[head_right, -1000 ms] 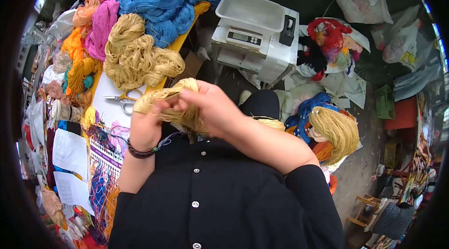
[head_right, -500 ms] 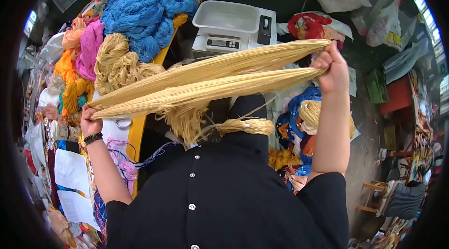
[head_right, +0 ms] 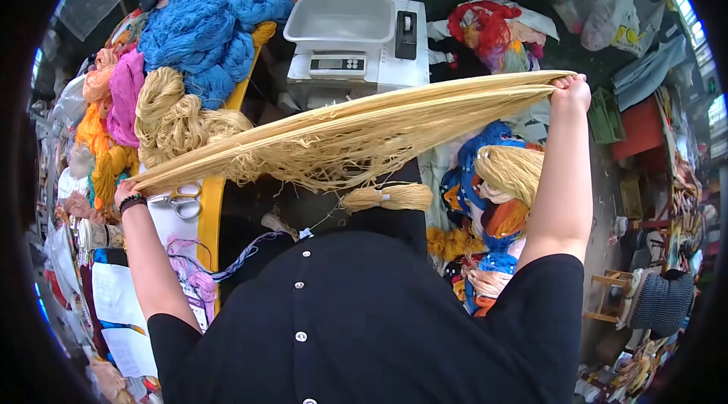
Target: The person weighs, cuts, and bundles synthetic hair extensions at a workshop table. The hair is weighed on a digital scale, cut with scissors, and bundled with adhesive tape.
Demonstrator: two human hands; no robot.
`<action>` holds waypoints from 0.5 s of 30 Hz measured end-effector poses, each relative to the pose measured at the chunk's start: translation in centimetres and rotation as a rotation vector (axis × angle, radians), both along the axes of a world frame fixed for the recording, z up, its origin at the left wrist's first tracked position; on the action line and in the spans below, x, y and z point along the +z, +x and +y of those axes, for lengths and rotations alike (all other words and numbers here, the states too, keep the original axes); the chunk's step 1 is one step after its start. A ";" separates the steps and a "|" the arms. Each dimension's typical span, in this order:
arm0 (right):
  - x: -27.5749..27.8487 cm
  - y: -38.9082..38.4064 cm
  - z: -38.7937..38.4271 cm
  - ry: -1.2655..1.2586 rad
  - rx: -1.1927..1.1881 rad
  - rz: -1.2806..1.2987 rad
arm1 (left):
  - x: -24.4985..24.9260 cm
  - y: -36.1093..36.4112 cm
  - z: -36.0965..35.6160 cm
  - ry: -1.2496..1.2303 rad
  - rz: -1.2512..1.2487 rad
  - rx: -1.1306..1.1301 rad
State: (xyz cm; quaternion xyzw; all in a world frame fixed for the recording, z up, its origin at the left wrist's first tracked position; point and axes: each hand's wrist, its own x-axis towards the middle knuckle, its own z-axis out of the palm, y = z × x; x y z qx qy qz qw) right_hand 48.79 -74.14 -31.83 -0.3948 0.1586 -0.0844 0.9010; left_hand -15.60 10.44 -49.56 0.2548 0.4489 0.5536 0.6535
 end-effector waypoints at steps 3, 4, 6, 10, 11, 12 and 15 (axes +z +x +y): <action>0.5 0.2 0.1 -0.010 -0.055 0.039 | -1.8 -2.7 5.0 0.021 0.371 0.012; 0.1 1.0 -0.4 -0.004 -0.072 0.050 | -1.5 -2.7 4.6 0.018 0.379 0.014; -0.9 2.2 -1.1 -0.016 -0.066 0.042 | 0.9 -0.9 2.0 0.084 0.304 0.030; -1.1 1.3 -2.6 -0.120 0.151 0.073 | 4.1 1.5 -3.5 0.073 -0.308 -0.309; -1.2 0.4 -3.2 -0.059 0.242 0.090 | 6.1 3.3 -7.7 0.011 -0.629 -0.505; -0.9 -0.7 -2.9 -0.103 0.273 0.152 | 9.0 5.6 -12.8 -0.048 -0.607 -0.489; -1.7 -2.8 -4.5 -0.240 0.376 0.181 | 11.7 10.5 -22.7 -0.128 -0.667 -0.856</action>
